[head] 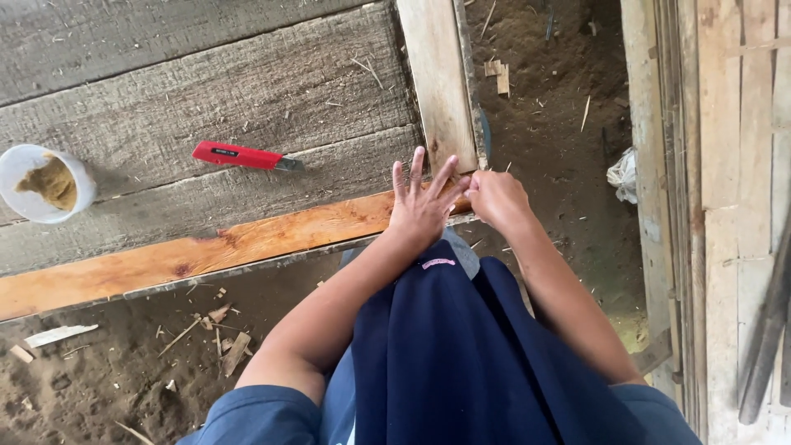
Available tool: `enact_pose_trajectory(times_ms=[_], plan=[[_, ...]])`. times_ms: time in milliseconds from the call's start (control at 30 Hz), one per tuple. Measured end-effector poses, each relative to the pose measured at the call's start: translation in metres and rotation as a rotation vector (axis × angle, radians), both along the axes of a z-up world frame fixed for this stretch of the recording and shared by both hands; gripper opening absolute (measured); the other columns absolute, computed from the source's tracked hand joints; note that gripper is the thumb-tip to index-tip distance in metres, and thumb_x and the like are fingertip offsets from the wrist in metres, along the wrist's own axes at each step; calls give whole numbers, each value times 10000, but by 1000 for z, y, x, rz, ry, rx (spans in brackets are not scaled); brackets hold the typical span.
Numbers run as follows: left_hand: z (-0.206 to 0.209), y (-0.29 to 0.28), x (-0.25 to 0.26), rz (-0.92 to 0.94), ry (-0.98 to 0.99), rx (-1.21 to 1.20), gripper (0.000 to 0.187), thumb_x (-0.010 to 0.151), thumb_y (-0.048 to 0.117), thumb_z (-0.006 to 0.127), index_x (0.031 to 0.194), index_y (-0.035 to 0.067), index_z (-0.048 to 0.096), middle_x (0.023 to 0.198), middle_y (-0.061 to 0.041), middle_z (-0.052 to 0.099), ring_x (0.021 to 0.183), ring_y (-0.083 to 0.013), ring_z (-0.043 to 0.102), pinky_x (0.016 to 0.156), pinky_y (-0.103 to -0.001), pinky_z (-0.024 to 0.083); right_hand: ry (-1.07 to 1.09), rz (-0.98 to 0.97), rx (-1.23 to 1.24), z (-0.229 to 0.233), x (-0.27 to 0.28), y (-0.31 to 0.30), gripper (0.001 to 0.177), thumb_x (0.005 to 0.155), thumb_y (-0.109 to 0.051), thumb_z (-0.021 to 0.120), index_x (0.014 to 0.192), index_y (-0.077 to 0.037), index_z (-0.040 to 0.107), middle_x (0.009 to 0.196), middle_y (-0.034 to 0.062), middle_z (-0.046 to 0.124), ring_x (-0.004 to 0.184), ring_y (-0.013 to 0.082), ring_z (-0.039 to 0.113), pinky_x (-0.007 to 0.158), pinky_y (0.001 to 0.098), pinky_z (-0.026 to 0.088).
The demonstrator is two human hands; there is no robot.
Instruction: The person applies a paste-like substance to small wooden strips and attaches them to the edges of a wooden frame. They also handle a circular wooden object and a utility knife while working on the frame.
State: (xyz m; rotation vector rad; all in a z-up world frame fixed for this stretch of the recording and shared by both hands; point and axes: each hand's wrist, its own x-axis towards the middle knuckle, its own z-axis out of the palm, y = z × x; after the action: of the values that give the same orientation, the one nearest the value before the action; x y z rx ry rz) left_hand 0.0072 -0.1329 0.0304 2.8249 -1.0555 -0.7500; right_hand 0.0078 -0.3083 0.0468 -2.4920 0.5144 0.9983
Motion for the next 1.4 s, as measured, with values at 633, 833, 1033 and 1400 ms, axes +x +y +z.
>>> enact_pose_trajectory(times_ms=[633,833,1033,1400], plan=[[3,-3,3,60,90,-140,588,993,507,574,1552,476,398,1741,52,3,1536,-544,-91,1149,-823,17,-194,-621,565,80,-28,-29,281,1023,-253,612,1061,26,621,809,177,688,627,140,618,605,268,575],[55,-8,16,139,286,-226,579,895,467,657,1463,396,572,1747,-5,-28,1522,-549,-170,1154,-805,-68,-321,-673,881,102,-53,-18,363,977,11,560,1337,9,517,1061,144,711,916,162,687,808,252,598],[60,-18,23,494,453,-714,360,854,569,758,1122,331,796,1670,-120,332,1526,-573,108,1163,-792,-32,-252,-759,937,97,-63,3,516,988,25,564,1463,-152,464,1015,116,720,833,114,687,776,266,626],[76,-8,47,249,91,-810,68,922,229,754,976,189,750,1677,-91,283,1549,-503,68,1126,-837,-43,-470,-660,842,82,-67,21,207,1008,-265,705,985,-64,747,798,44,725,777,77,594,734,242,478]])
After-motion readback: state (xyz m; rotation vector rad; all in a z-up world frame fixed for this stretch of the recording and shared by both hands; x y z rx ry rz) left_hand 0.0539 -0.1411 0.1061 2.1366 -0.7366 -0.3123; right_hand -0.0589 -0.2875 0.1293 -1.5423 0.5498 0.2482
